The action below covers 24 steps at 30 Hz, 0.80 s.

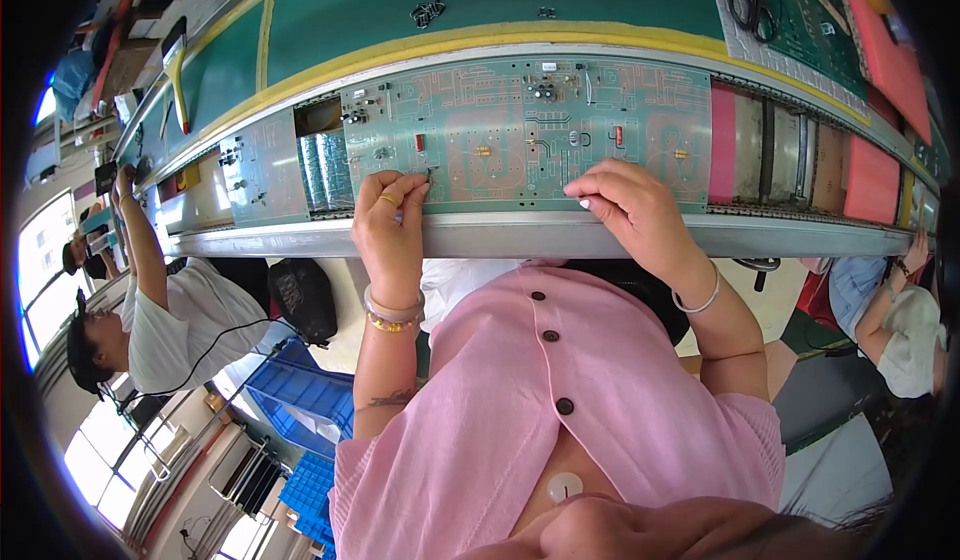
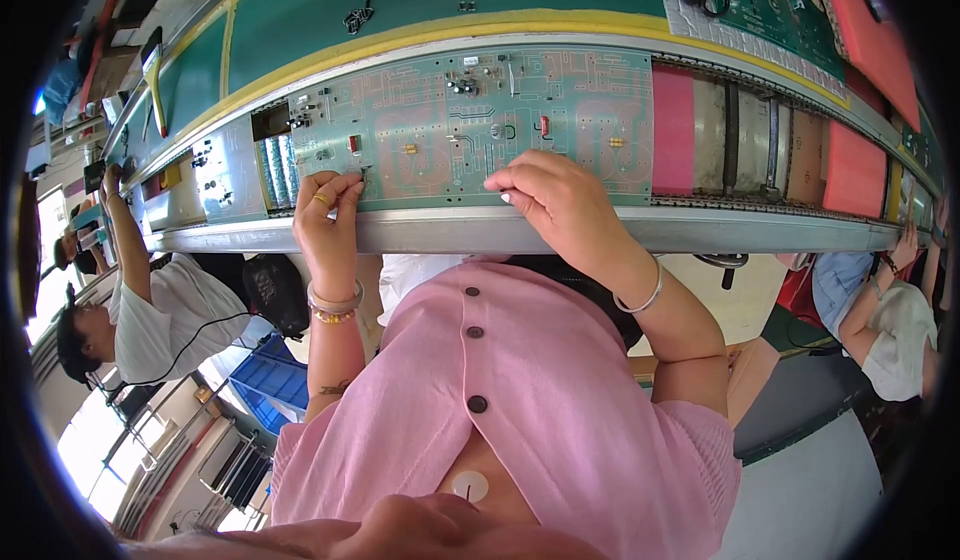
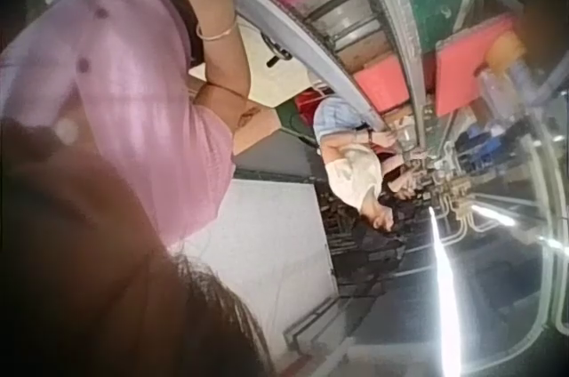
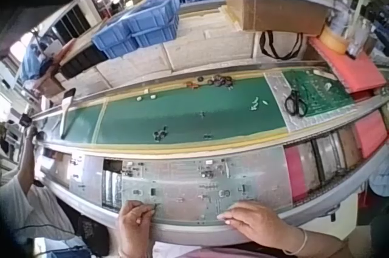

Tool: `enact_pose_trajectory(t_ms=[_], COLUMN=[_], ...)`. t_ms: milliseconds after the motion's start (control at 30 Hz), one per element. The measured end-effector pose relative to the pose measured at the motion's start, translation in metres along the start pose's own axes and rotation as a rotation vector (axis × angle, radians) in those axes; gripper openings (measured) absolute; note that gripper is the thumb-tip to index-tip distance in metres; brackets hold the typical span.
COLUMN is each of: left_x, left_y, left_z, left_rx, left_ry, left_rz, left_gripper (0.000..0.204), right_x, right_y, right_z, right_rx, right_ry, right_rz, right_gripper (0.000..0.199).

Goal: The person assembles electronic components onto printed circuit boards by hand, taking components from bins and placing them onto PCBs on a conveyor belt.

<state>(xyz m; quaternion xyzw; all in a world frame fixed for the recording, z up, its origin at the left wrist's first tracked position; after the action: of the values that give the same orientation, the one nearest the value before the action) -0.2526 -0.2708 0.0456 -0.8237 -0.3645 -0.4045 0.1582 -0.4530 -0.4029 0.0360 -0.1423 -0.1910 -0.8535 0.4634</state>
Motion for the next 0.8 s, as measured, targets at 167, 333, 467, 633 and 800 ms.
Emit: enact_pose_trajectory(t_ms=[167, 333, 467, 633, 800], left_x=[0.014, 0.024, 0.011, 0.004, 0.003], left_y=[-0.011, -0.021, -0.014, -0.013, -0.009], left_z=[-0.01, -0.018, -0.018, -0.019, -0.017], left_rx=[-0.122, -0.187, -0.229, -0.23, -0.219], left_ry=[-0.072, -0.027, 0.09, 0.171, 0.129], left_rz=[-0.093, -0.194, -0.147, -0.119, -0.109], left_gripper=[0.015, 0.017, 0.016, 0.015, 0.012], right_x=[-0.005, -0.014, -0.018, -0.018, -0.019], right_y=[-0.016, -0.02, -0.025, -0.032, -0.029], right_z=[-0.007, 0.003, -0.003, -0.007, -0.005], right_rx=[-0.177, -0.166, -0.177, -0.183, -0.163], right_ry=[0.433, 0.626, 0.626, 0.629, 0.657], right_rz=[-0.056, -0.033, -0.032, -0.045, -0.037], right_gripper=[0.012, 0.017, 0.017, 0.016, 0.015])
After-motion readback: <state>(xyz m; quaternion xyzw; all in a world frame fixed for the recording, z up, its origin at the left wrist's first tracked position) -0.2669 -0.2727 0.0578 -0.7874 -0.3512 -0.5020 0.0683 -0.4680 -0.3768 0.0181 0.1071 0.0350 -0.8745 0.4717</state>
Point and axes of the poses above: each hand's wrist, its own y-axis towards the middle knuckle, its own x-axis out of the back of the hand, z = x × y, the point moved 10 cm from there along y, towards the middle knuckle, and after that the axes turned 8 degrees about x, right-handed, at the moved point
